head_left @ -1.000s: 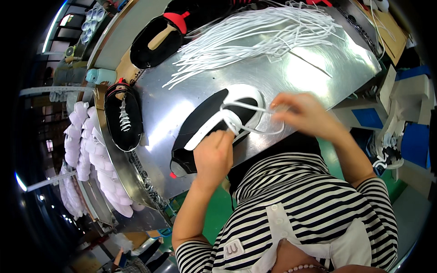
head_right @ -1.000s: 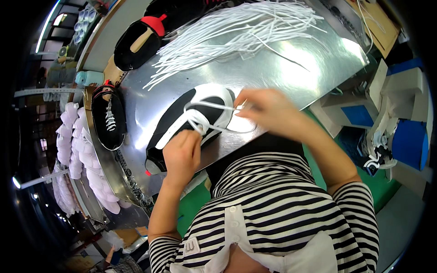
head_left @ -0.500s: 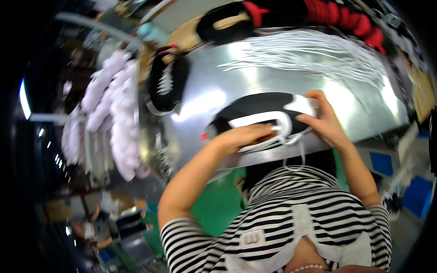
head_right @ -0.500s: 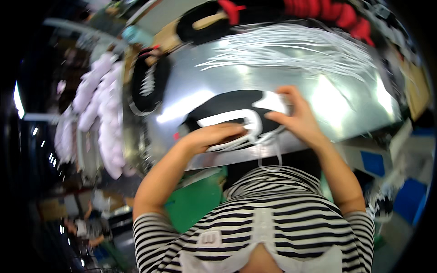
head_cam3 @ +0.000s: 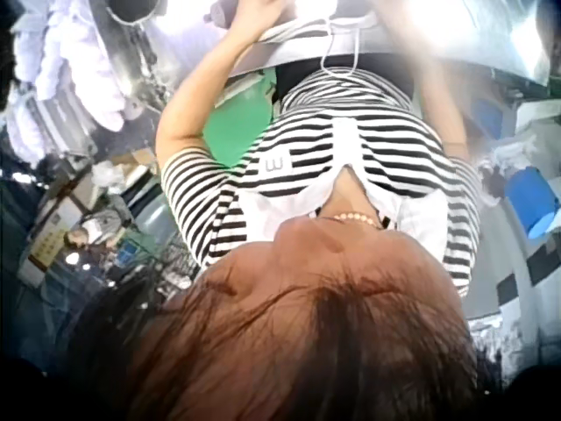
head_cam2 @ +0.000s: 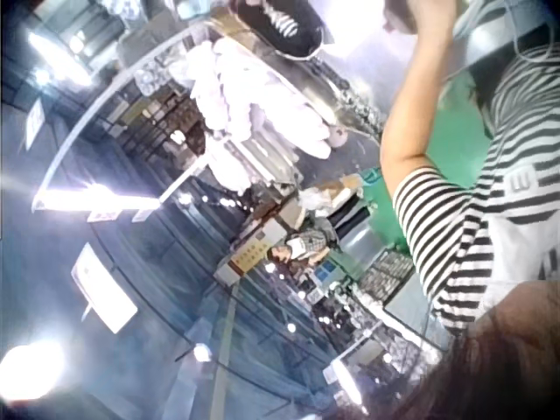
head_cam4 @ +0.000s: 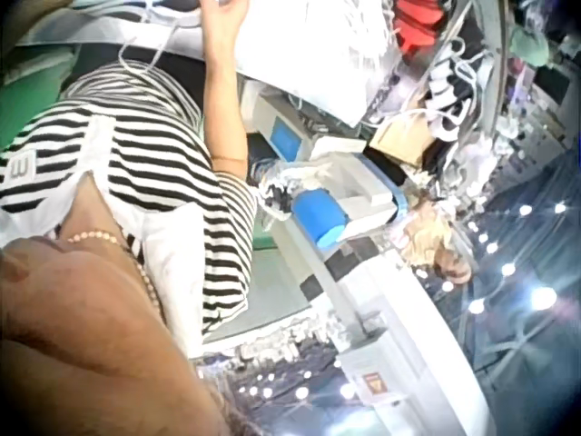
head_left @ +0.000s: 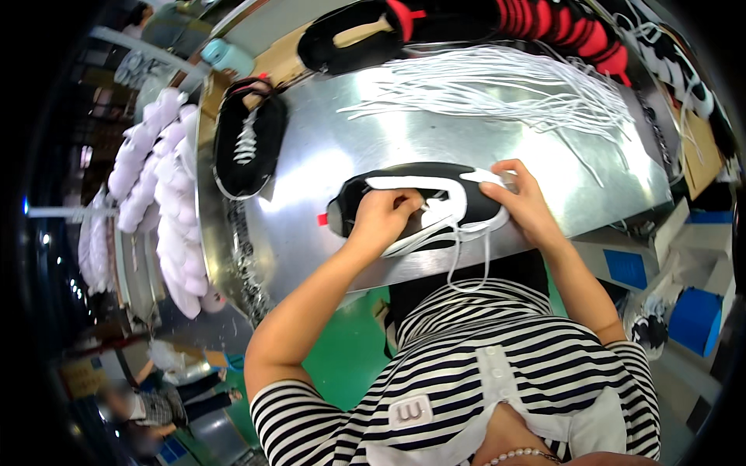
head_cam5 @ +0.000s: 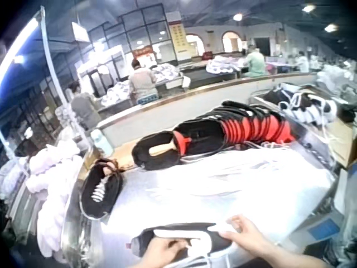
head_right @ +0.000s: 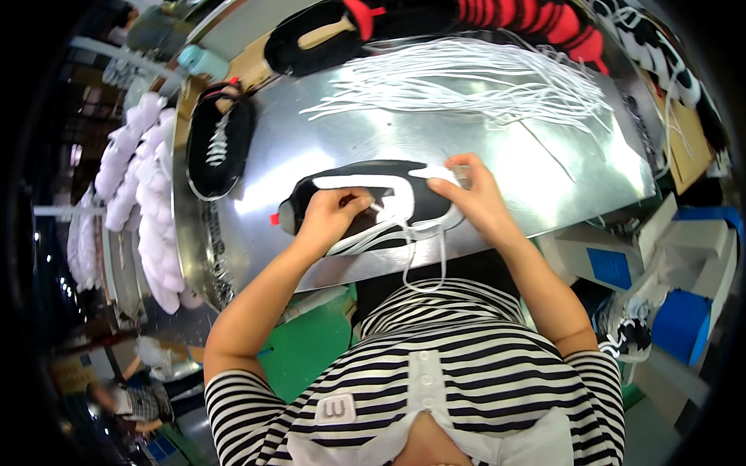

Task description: The person laces several black and white shoe uppers by hand while standing at a metal work table.

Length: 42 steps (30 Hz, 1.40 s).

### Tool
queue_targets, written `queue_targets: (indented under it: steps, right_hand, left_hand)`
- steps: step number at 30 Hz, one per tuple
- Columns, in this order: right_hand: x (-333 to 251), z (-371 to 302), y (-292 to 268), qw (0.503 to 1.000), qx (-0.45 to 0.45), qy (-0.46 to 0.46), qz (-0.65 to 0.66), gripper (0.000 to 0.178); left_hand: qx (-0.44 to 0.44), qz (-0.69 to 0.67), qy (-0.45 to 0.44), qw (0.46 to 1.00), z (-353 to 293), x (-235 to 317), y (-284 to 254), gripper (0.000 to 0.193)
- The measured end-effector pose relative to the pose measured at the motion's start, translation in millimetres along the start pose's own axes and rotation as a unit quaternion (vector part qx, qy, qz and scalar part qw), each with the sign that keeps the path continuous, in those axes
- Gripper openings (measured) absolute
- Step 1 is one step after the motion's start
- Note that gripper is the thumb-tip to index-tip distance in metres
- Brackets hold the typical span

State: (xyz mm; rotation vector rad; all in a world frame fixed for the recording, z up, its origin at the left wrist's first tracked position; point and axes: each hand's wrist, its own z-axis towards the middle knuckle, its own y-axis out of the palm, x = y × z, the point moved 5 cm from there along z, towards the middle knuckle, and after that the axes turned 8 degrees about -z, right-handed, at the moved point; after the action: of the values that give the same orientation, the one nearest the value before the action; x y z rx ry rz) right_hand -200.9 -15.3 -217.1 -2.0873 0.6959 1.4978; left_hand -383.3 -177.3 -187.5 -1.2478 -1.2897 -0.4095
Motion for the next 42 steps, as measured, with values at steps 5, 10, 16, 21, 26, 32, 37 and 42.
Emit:
queue_targets:
  steps: [5, 10, 16, 21, 26, 32, 37, 42]
  right_hand:
    - [-3, 1, -13, 1.000, -0.019, 0.011, -0.012, 0.044]
    - [6, -1, -11, 0.998, -0.012, -0.037, -0.040, 0.046]
    - [-4, -4, -2, 0.997, -0.058, -0.046, -0.032, 0.035]
    - [-6, 2, -20, 0.999, -0.027, -0.034, 0.011, 0.029]
    - [-14, 5, -42, 0.996, -0.066, -0.010, 0.064, 0.028]
    - [-8, 14, -45, 0.995, -0.077, -0.044, -0.043, 0.027]
    - [-26, 13, -44, 0.895, 0.051, -0.187, -0.401, 0.041]
    - [-39, 6, -62, 0.897, 0.120, -0.219, -0.364, 0.033]
  left_hand:
    - [-0.064, -0.132, -0.118, 0.982, 5, 14, 18, 0.015]
    - [-0.079, -0.143, -0.104, 0.981, 1, 18, 22, 0.013]
    - [0.084, 0.195, 0.146, 0.966, -20, 28, -29, 0.011]
    - [0.298, 0.262, 0.113, 0.911, -69, 7, -139, 0.011]
    - [0.452, 0.441, -0.017, 0.775, -171, -66, -308, 0.015]
    - [0.462, 0.416, -0.014, 0.784, -163, -72, -286, 0.014]
    - [0.000, -0.089, 0.225, 0.970, -78, 103, -61, 0.004]
    - [0.060, -0.022, 0.221, 0.973, -30, 119, -32, 0.005]
